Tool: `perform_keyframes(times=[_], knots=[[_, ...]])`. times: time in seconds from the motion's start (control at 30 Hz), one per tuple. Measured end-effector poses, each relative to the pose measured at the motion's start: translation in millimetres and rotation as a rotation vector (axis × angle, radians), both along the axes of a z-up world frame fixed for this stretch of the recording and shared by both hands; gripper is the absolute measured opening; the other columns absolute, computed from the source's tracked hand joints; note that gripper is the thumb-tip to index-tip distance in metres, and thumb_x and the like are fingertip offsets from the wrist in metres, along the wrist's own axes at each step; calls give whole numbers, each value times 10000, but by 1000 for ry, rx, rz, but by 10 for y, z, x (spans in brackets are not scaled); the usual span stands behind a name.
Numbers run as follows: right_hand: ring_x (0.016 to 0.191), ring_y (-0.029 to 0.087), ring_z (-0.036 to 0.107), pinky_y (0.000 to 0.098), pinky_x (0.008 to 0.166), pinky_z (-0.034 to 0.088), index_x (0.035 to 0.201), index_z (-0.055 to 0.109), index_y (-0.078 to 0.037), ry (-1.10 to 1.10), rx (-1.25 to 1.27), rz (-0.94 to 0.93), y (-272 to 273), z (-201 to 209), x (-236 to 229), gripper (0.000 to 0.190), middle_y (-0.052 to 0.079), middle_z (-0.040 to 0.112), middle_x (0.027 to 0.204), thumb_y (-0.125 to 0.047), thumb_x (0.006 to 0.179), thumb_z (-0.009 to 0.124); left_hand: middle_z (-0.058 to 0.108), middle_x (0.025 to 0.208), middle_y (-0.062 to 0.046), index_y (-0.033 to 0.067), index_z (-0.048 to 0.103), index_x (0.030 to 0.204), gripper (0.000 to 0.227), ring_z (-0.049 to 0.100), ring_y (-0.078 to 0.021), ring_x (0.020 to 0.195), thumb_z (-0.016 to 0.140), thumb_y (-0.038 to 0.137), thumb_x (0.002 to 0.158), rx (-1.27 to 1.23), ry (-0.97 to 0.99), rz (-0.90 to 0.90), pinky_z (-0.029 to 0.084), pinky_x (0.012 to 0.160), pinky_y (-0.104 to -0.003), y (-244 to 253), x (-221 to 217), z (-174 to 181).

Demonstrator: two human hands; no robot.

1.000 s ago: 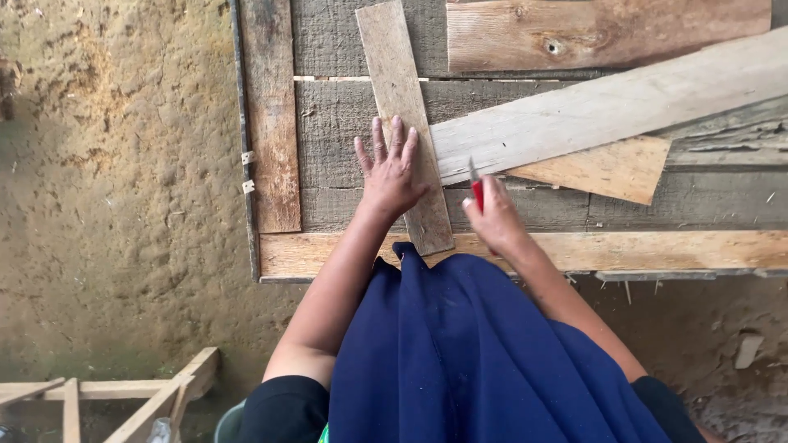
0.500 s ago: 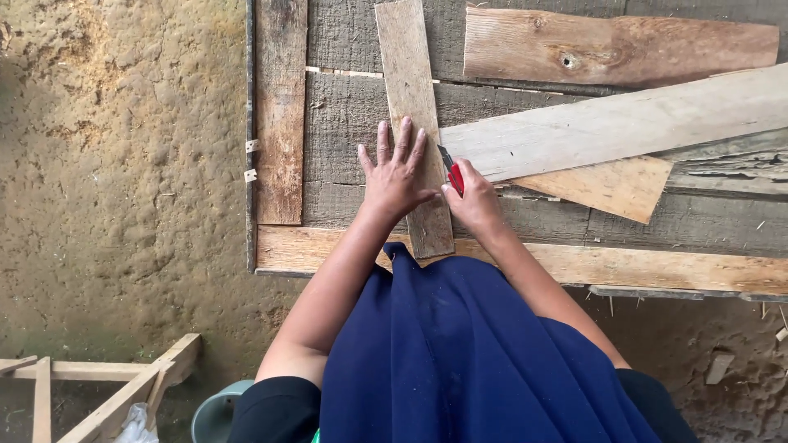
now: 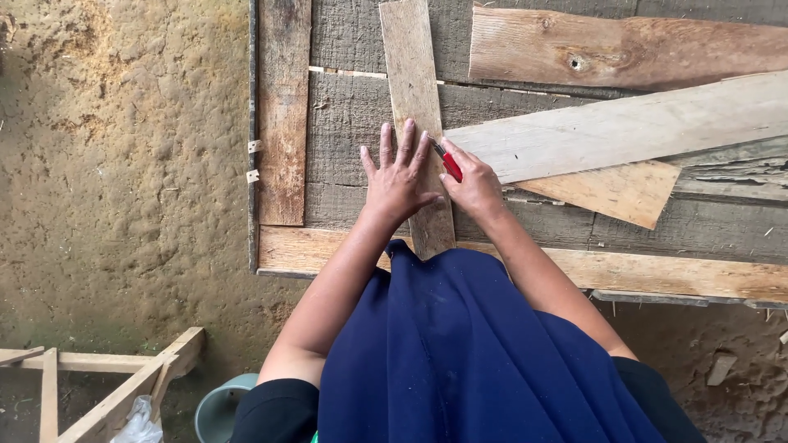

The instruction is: Assembling a wooden frame by measuring, scoring with a utility knife, and fitting thin wood panels together.

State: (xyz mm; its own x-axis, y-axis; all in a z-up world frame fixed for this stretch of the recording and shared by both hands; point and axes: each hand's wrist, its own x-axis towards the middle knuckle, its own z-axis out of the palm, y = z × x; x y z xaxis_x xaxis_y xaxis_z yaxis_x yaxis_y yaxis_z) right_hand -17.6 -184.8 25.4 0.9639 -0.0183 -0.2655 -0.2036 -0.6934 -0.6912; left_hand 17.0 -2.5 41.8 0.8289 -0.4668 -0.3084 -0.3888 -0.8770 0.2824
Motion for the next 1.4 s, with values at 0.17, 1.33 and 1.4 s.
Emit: perform_keyframes(times=[0.17,1.33,1.4], knots=[[1230,357,616,493,997,528,1498,516,-346,-2,1,0,-14,-49,12,699,108,649,1337,-184,863,759,69,1726,-103,207,250,1648,1162,4,-500,1538,794,701,748,-10,5,-2,128,1111,-823,10,4,56],[892,482,733,597,811,541,1196,407,-133,312,-342,14,273,327,122,309,250,719,856,-386,1020,382,-73,1701,-188,220,180,1657,1168,-70,-597,1487,877,513,766,220,102,26,254,992,-886,-316,83,-84],[894,490,733,593,840,539,1186,414,-115,331,-343,8,294,370,125,292,263,723,855,-349,1015,380,-87,1705,-175,216,172,1658,1079,-93,-589,1490,842,415,836,236,164,51,268,1016,-864,-357,89,-44]])
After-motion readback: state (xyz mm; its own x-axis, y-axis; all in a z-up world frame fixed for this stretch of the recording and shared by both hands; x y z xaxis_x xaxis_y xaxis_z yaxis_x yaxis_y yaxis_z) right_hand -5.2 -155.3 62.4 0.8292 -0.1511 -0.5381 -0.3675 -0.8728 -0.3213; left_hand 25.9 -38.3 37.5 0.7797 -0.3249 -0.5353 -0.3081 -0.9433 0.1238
